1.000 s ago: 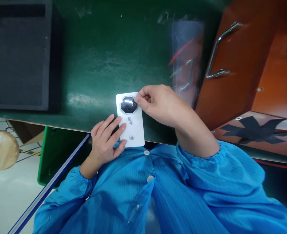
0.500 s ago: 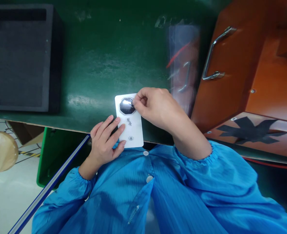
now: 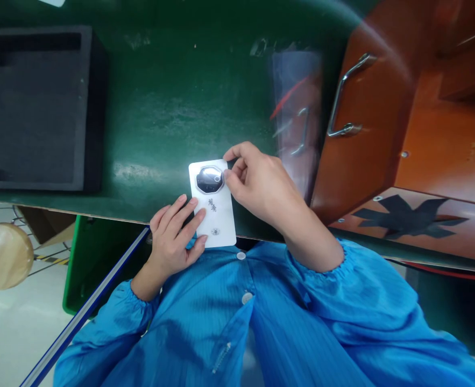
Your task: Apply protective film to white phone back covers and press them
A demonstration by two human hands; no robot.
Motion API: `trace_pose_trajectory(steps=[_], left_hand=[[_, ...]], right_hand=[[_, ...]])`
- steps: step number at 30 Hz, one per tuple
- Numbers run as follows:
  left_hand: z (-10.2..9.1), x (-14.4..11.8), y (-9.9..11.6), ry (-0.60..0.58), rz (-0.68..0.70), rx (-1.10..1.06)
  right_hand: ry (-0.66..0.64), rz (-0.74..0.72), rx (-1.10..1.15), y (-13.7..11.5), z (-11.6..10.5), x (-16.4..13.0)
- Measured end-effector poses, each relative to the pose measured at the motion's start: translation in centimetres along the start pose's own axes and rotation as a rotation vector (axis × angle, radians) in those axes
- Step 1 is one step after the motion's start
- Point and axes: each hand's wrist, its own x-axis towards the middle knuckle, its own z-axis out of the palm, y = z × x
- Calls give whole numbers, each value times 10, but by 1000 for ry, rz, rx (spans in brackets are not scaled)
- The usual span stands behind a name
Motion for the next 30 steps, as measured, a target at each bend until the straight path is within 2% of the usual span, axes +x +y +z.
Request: trace_pose_trajectory(steps=[2,4,7,9,10,12,15,17,19,22,24,26,30], left_hand=[[1,0,0,-3,-6,5],[0,-2,-1,-16,-17,7],[-7,-3,-4,-50,-10,-46],[-18,0,-6,-61,-23,-138],[-24,3,-8,-51,-47,-196],[-32,12,-16,15,-157,-306],[-31,31,-30,159,-196,-369],[-23,42,-37,174,-173,-354],[-14,48,-41,121,-137,-296],[-1,47,-48,43,-63,-127],[3,45,-52,37,-13,-56],[4,45,-55,45,22,-42],[4,47,-57,34,44,-7]], right_hand=[[117,-86,17,2,3,-18],[175,-265,-8,5,8,-43],[42,-584,-173,13,23,-84],[-10,-675,-308,20,32,-104],[15,-706,-355,23,34,-111],[149,-773,-396,27,25,-119],[392,-847,-371,26,-17,-133],[471,-762,-378,27,-55,-149],[571,-590,-401,37,-88,-165],[829,-387,-444,72,-124,-170],[920,-267,-501,100,-143,-158],[912,-149,-541,124,-161,-142],[656,-94,-521,147,-188,-119]])
